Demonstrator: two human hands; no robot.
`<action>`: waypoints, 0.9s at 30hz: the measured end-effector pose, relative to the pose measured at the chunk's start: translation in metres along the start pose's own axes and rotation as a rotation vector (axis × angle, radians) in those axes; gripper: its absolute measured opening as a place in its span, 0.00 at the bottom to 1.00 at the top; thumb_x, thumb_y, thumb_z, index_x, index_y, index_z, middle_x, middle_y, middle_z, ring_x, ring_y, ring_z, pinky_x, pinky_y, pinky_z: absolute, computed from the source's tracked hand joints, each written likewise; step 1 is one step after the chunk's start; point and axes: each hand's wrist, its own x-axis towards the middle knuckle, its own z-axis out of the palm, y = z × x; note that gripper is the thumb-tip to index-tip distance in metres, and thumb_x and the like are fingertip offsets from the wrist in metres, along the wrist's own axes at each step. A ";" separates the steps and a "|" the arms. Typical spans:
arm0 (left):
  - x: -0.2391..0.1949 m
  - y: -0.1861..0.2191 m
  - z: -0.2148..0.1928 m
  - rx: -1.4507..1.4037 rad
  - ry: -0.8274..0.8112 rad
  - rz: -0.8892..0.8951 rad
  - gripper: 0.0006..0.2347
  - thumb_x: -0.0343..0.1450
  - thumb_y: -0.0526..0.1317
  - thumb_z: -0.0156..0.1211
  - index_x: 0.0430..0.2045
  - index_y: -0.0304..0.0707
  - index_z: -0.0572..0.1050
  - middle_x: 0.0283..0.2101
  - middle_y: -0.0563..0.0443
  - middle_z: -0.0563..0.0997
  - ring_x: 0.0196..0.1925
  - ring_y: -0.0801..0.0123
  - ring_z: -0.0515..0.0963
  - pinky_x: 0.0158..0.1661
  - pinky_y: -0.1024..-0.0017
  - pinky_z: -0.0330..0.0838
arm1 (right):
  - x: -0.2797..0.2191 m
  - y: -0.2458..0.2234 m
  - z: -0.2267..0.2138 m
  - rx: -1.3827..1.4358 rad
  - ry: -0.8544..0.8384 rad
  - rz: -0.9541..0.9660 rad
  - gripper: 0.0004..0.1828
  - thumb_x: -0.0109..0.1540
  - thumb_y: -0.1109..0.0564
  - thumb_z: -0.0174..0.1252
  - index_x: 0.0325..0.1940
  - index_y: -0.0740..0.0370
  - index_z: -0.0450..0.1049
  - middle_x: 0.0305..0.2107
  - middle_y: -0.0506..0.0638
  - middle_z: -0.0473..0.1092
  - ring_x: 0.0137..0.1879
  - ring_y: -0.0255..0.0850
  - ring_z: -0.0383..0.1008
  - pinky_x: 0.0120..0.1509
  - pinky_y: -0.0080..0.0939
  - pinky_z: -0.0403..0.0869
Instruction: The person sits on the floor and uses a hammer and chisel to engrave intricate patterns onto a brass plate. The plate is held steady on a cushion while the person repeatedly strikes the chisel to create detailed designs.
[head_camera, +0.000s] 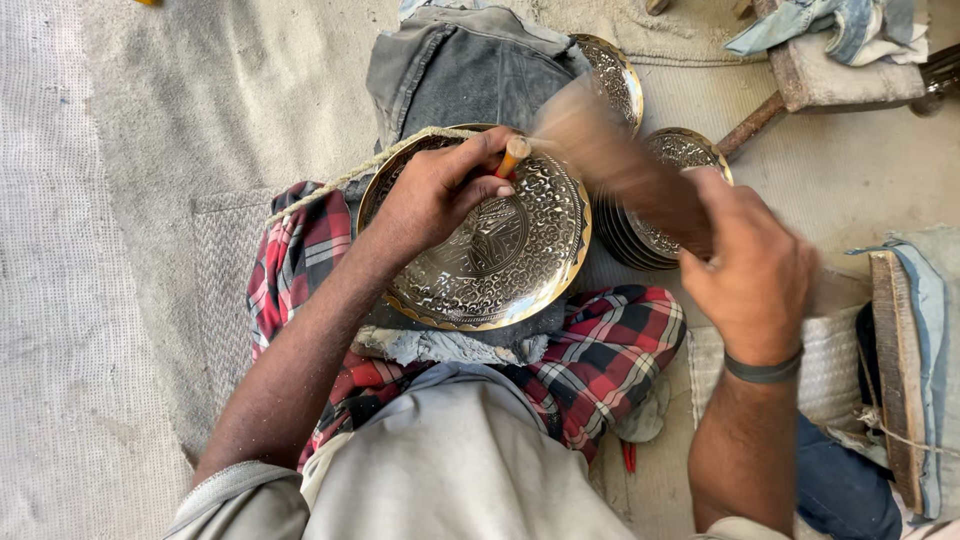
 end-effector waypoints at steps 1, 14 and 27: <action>0.000 0.000 0.000 -0.015 -0.011 -0.012 0.22 0.73 0.40 0.66 0.62 0.44 0.68 0.43 0.48 0.86 0.46 0.63 0.88 0.46 0.67 0.83 | 0.002 -0.003 -0.004 -0.163 -0.012 -0.088 0.38 0.57 0.64 0.71 0.71 0.56 0.68 0.52 0.56 0.77 0.54 0.50 0.80 0.58 0.47 0.78; -0.001 -0.014 0.001 0.024 -0.030 0.038 0.21 0.74 0.42 0.65 0.62 0.44 0.68 0.42 0.48 0.85 0.44 0.63 0.88 0.45 0.66 0.83 | 0.007 -0.027 -0.004 -0.142 0.051 -0.217 0.36 0.55 0.65 0.69 0.67 0.58 0.67 0.55 0.59 0.73 0.60 0.56 0.78 0.64 0.51 0.77; 0.002 -0.011 -0.003 0.049 -0.037 0.063 0.21 0.74 0.42 0.65 0.62 0.44 0.69 0.42 0.46 0.85 0.43 0.59 0.87 0.43 0.64 0.81 | 0.003 -0.033 -0.005 -0.296 -0.002 -0.169 0.32 0.56 0.66 0.67 0.64 0.61 0.67 0.46 0.62 0.75 0.51 0.56 0.79 0.55 0.54 0.77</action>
